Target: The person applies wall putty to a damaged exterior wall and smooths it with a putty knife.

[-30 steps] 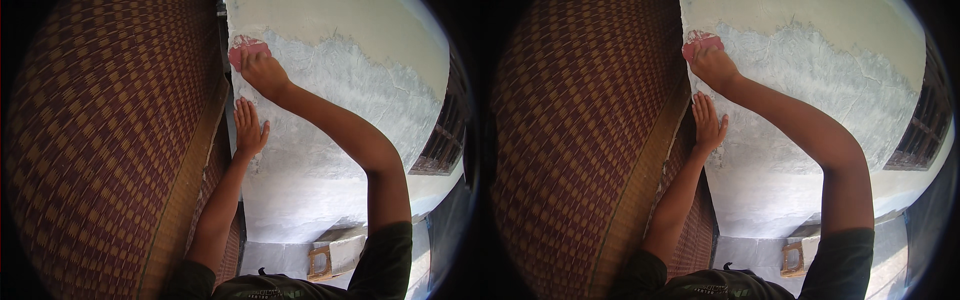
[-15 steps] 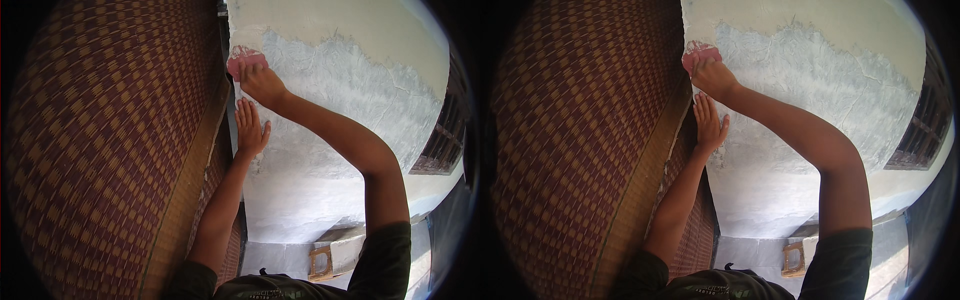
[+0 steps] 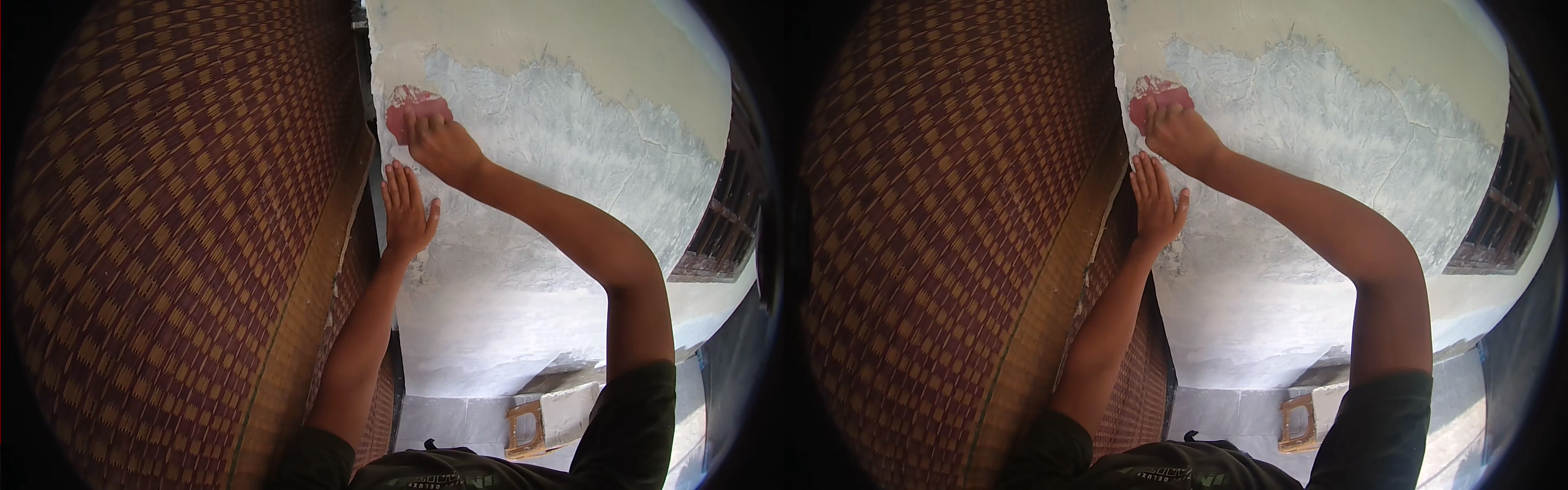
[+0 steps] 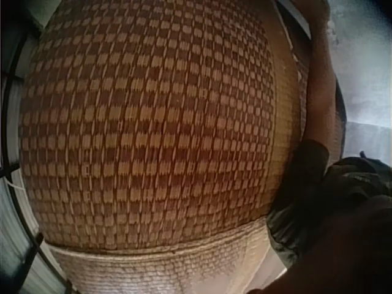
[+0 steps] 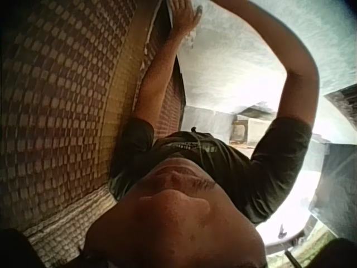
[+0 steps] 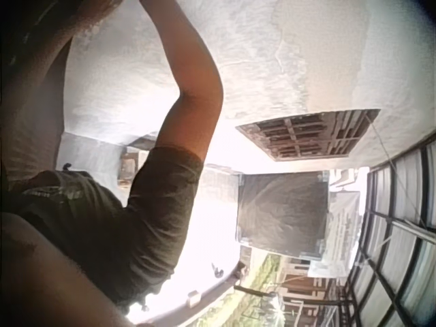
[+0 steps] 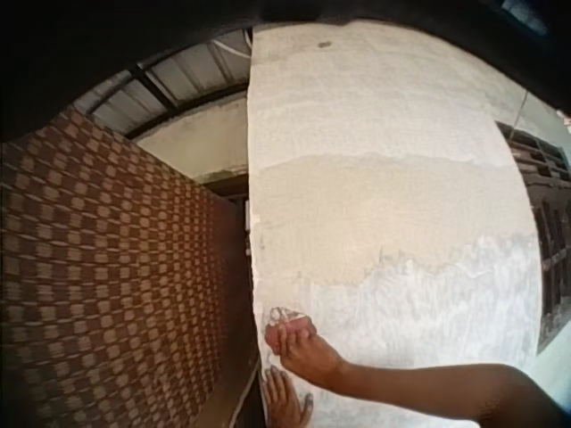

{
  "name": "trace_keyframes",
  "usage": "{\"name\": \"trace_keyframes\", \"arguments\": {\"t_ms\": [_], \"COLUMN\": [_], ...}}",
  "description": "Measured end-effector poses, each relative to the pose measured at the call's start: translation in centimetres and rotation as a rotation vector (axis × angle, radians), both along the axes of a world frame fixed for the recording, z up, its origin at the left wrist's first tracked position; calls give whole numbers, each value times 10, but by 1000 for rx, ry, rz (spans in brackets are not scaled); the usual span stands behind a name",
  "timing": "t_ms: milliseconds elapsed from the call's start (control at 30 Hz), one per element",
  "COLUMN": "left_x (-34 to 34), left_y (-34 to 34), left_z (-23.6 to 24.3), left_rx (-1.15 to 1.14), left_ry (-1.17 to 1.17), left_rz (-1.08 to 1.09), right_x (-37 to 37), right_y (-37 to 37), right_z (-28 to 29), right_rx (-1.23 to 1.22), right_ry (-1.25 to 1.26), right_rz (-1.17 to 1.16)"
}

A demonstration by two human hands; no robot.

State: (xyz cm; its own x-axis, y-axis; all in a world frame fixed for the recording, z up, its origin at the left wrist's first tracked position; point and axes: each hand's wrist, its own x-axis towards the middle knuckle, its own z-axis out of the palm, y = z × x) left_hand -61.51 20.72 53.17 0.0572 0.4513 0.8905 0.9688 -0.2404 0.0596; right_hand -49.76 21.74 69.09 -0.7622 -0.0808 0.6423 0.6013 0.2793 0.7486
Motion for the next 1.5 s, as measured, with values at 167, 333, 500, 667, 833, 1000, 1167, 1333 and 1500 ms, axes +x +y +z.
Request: {"name": "trace_keyframes", "arguments": {"t_ms": [167,333,500,667,833,1000,1167,1333,1500], "left_x": [-7,4,-1,-1,3,-3,-4,-3,3], "left_y": [-3,2,-2,1,3,-6,0,3,-8], "left_z": [-6,0,0,-4,-2,-1,-4,-5,6], "left_rx": [-116,16,48,-4,0,-148,45,31,34], "left_ry": [34,3,-4,14,15,53,23,3,192], "left_rz": [74,-6,-10,17,-14,64,-3,-31,54], "right_x": [-2,14,21,16,22,15,-1,-7,-6], "right_y": [-32,-8,-6,-23,10,-12,-21,7,-15], "right_z": [-12,55,-33,32,39,-46,42,11,-50], "right_rx": [-86,25,-129,-60,-24,-114,-48,-9,-164], "right_ry": [-33,137,-130,120,100,-92,150,25,-108], "right_rz": [208,104,-35,205,9,111,104,18,165]}}
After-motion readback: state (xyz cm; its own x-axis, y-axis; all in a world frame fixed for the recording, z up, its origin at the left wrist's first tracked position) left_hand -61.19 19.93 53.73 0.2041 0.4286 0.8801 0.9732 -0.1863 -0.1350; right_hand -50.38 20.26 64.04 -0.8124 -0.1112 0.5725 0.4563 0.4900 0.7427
